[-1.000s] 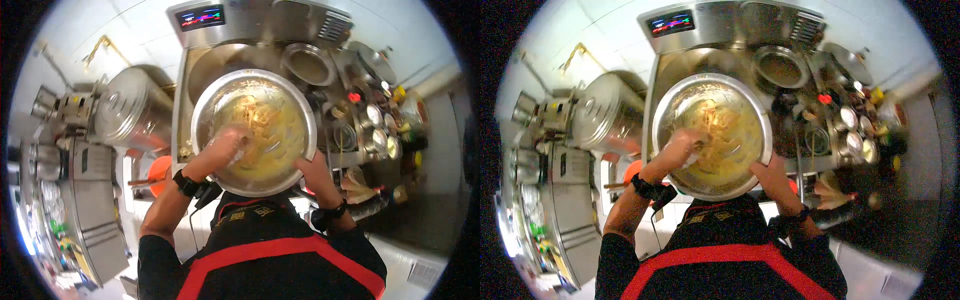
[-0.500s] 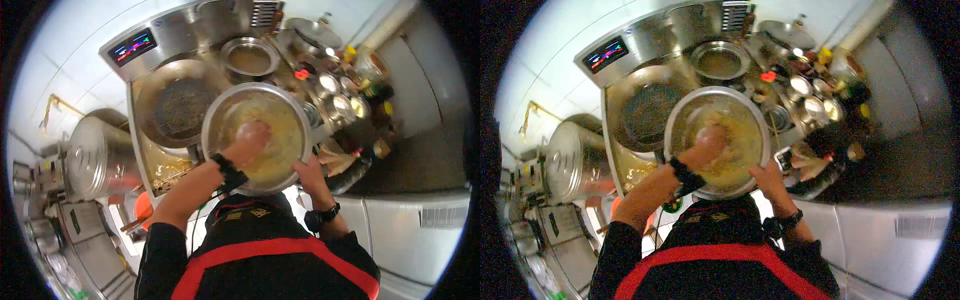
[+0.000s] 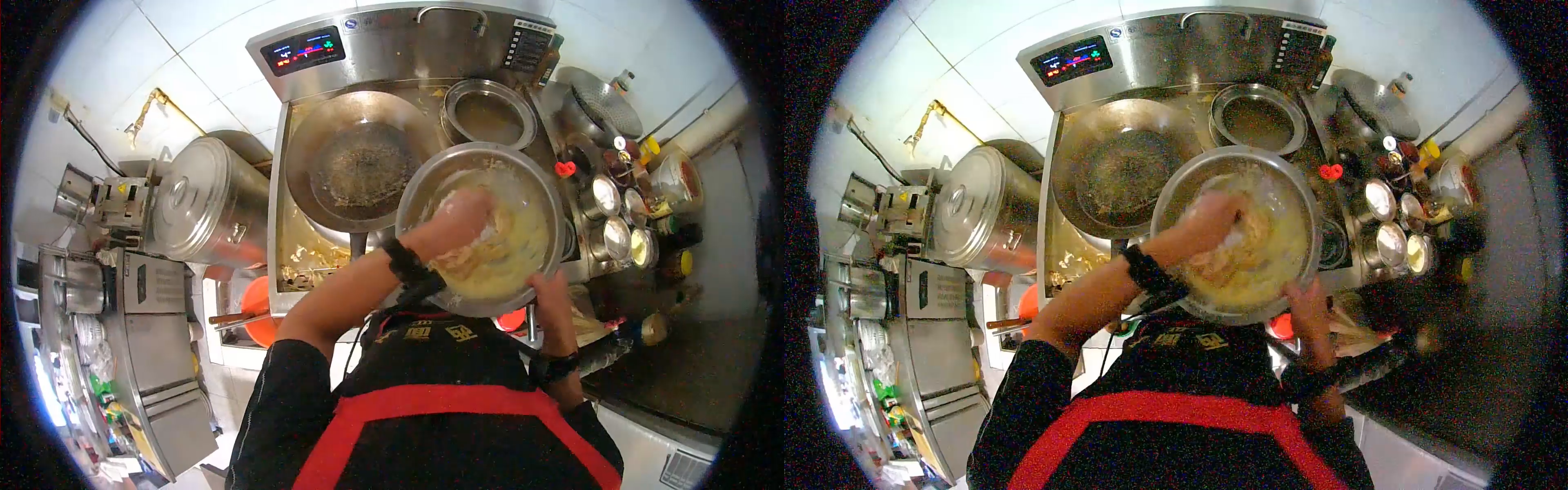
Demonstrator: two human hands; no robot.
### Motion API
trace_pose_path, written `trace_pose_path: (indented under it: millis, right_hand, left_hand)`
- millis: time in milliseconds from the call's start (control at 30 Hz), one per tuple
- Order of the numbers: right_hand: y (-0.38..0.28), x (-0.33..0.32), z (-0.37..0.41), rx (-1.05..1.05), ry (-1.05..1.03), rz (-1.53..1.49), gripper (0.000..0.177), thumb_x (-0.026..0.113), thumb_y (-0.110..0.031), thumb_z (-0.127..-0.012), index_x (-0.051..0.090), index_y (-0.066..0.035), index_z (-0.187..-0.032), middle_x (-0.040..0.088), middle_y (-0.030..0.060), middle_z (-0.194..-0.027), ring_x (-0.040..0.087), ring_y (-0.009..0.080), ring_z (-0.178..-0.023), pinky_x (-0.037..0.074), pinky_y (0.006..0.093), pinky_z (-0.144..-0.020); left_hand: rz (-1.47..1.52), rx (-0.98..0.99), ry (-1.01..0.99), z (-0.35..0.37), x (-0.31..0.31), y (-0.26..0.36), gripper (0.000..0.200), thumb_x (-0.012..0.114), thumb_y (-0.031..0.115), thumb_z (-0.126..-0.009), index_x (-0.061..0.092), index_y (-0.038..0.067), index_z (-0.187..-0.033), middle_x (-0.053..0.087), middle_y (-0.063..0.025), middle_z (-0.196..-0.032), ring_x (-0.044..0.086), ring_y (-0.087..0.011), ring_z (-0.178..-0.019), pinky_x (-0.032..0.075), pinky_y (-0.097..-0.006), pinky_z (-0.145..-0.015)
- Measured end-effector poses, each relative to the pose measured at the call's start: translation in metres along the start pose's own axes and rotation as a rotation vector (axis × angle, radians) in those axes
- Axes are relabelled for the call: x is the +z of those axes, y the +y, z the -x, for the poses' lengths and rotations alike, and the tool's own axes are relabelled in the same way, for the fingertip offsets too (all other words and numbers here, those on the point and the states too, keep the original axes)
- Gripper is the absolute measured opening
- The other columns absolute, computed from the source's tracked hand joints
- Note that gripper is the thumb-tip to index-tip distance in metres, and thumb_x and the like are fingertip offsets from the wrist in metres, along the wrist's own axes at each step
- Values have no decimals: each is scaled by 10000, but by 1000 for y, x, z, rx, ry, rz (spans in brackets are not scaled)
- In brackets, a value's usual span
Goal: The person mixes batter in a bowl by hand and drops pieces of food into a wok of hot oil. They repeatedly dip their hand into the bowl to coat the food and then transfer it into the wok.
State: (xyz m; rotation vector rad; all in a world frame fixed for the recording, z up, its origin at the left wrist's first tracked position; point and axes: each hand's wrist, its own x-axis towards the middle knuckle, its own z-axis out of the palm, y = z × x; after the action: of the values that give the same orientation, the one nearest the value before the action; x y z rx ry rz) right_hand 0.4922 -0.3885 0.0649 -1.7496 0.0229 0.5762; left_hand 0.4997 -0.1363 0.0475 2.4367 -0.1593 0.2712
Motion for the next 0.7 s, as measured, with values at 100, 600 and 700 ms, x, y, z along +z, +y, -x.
trace_pose_path:
  millis: [100, 600, 700]
  right_hand:
    - [3, 1, -12, -29, -2, -170, 378, 588, -133, -729, 571, 18, -1076, 623, 107, -1000, 599, 220, -834, 487, 349, -756]
    - [18, -5, -31, -11, 14, -185, 393, 556, -63, -719, 549, 44, -1096, 619, 90, -963, 609, 178, -815, 501, 312, -726]
    - [23, -13, -32, 42, 49, -99, 388, 553, -57, -720, 551, 44, -1095, 622, 96, -962, 612, 185, -809, 507, 316, -706]
  left_hand:
    - [25, 58, 67, -2, -43, -13, 112, 638, 118, -790, 616, 48, -874, 646, -151, -841, 637, -300, -744, 499, -388, -655]
    - [-540, -327, -152, 94, -85, -223, 139, 608, 65, -720, 664, 61, -847, 663, -184, -842, 645, -373, -817, 522, -430, -718]
    - [-556, -373, -137, 104, -84, -233, 143, 590, 46, -719, 670, 62, -837, 666, -186, -839, 652, -367, -825, 532, -436, -741]
